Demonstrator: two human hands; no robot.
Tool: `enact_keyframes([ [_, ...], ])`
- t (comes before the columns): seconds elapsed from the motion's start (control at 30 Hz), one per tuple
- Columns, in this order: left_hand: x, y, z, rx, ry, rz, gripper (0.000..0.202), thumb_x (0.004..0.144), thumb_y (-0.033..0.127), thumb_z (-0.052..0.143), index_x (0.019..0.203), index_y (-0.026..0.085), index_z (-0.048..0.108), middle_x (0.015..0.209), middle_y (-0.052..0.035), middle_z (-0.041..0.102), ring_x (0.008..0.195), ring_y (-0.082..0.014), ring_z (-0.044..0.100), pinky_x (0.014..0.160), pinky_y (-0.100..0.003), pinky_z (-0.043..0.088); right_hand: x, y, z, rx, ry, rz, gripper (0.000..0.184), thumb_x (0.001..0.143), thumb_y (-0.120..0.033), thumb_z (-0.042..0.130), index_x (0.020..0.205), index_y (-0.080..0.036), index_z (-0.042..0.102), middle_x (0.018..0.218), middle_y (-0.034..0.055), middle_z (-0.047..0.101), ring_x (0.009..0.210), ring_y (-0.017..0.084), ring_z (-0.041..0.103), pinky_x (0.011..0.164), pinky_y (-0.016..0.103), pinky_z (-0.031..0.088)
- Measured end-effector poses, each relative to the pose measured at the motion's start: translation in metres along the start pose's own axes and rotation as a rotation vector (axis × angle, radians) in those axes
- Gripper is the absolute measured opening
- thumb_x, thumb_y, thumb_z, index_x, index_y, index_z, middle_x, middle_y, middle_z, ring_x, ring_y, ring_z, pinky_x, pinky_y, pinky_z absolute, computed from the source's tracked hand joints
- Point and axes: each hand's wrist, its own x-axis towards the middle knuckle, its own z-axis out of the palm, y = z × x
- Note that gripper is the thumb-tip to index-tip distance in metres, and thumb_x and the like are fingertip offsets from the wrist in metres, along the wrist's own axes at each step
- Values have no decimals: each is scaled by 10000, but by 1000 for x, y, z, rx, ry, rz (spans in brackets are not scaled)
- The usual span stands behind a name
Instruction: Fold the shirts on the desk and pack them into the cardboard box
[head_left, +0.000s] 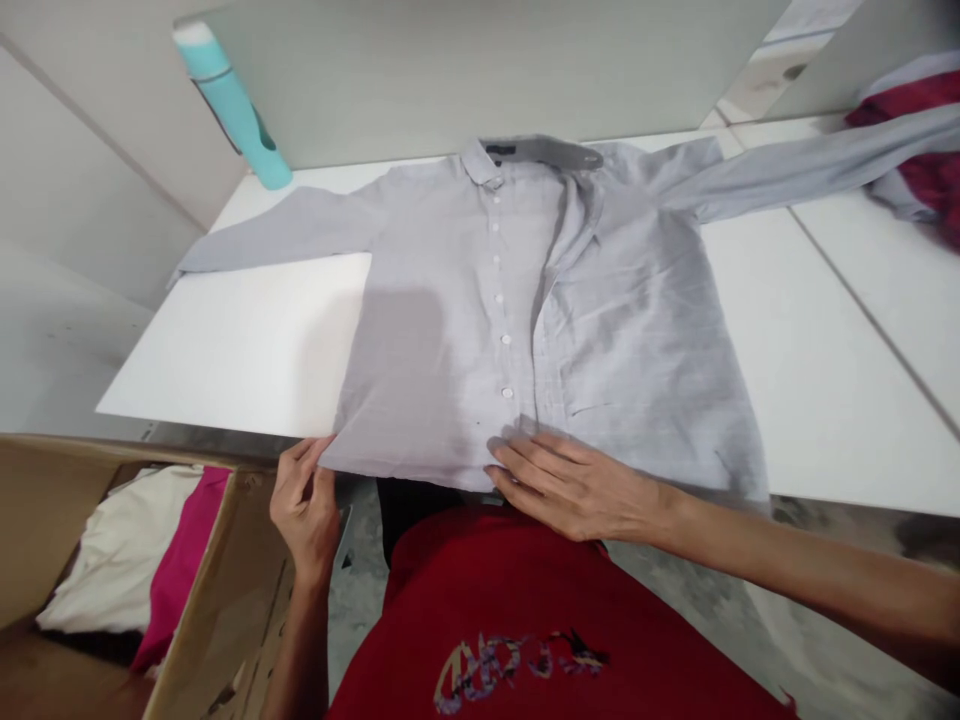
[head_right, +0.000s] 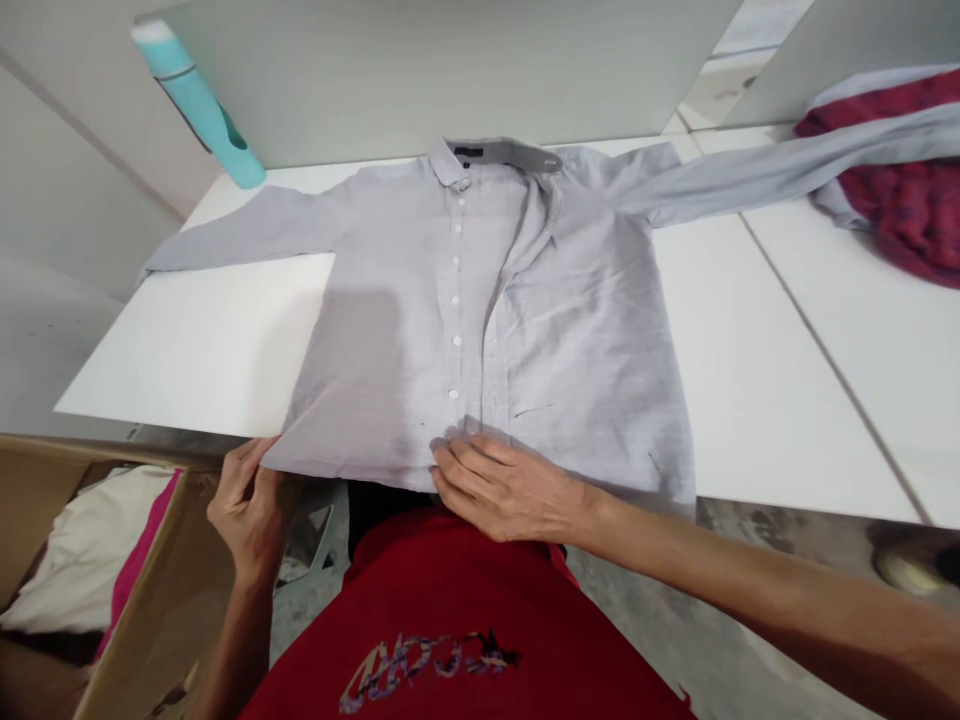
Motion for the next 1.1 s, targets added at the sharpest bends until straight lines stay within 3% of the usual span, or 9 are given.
enact_keyframes([
  [0.13, 0, -1, -1, -12, -10, -19, 179, 974, 242, 705, 1085, 262, 844, 1056, -10, 779, 1039, -174, 733, 954, -296, 560, 5, 3, 0, 43, 55, -3, 279, 1039, -92, 477, 1007, -119, 753, 1167, 137, 769, 1017, 209, 699, 935, 364, 559],
  [0.43, 4, 5, -1, -67, 48, -129, 172, 983, 285, 682, 1035, 227, 835, 1049, -24, 779, 1032, -185, 732, 955, -299, 557, 10, 5, -10, 197, 173, 26, 285, 1055, -101, 491, 970, -133, 761, 1078, 88, 783, 1056, 196, 692, 929, 336, 559],
  [0.77, -1, -4, -2, 83, 31, 10, 161, 967, 267, 682, 1021, 239, 831, 1040, -24, 757, 1012, -172, 727, 937, -302, 569, 0, -1, 9, 208, 81, -25, 346, 1044, -78, 462, 882, -134, 763, 1166, 113, 770, 1164, 214, 661, 1020, 342, 530],
  [1.1, -2, -3, -3, 83, 49, -66, 175, 968, 287, 659, 1000, 235, 823, 1033, -32, 770, 1034, -192, 724, 979, -320, 563, 5, 0, 6, 215, 104, -16, 403, 1058, -82, 423, 866, -144, 772, 1161, 106, 773, 1144, 213, 662, 970, 336, 543],
])
